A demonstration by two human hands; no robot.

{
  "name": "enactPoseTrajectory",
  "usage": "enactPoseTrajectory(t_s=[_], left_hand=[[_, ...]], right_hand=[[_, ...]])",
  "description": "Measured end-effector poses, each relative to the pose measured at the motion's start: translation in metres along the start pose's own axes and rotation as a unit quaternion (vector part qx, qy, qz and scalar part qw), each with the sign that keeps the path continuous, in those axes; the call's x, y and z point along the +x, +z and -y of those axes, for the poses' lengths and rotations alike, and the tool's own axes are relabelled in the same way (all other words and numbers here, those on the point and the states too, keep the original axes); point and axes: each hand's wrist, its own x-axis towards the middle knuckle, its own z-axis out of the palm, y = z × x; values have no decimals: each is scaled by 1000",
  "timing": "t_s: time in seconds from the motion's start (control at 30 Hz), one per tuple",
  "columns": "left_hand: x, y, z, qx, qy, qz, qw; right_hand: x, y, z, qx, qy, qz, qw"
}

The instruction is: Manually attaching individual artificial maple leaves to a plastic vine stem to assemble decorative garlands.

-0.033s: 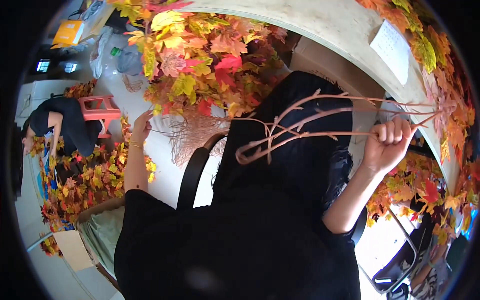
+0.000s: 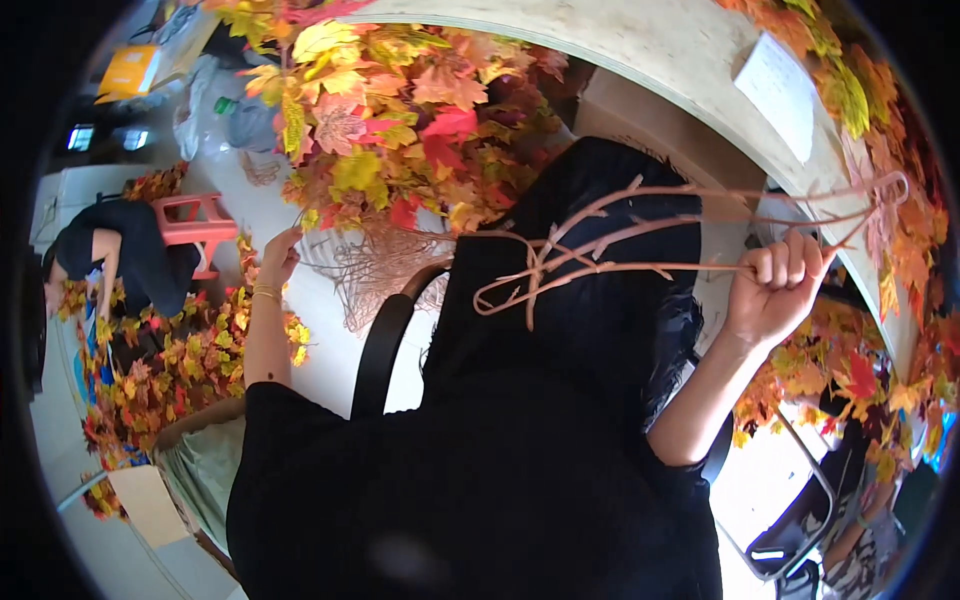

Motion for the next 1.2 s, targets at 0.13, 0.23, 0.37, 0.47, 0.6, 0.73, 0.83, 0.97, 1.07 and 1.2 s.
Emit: enactPoseTrajectory(t_s=[0.13,0.23,0.37,0.47,0.6,0.73,0.83,0.97,1.07,1.2], left_hand=[[-12,24,-3,258,47,23,965],[-46,71,-29,504,179,103,838],[-116,156,-58,397,427,252,773],[-172,229,-57,230,482,371,760],[-217,295,-35,323,450,506,661],[-222,309,-19,293,362,489,738],[-216,308,-23,234,431,453,744],[-192,275,-48,215,364,282,861],[-166,251,-52,148,264,221,927],[-110,224,-39,195,388,171,884]], right_hand=[[-6,-7,0,-71,39,-44,996],[-12,-14,-4,-85,30,-81,993],[-25,-13,0,-83,36,-77,993],[-31,-8,6,-87,37,-72,993],[-40,-2,25,-113,4,-56,992],[-60,-7,53,-154,-47,-88,983],[-74,-15,73,-156,-62,-95,981],[-89,9,133,-196,-167,-96,961],[-105,0,165,-212,-152,-130,957],[-118,-35,183,-241,-151,-252,925]])
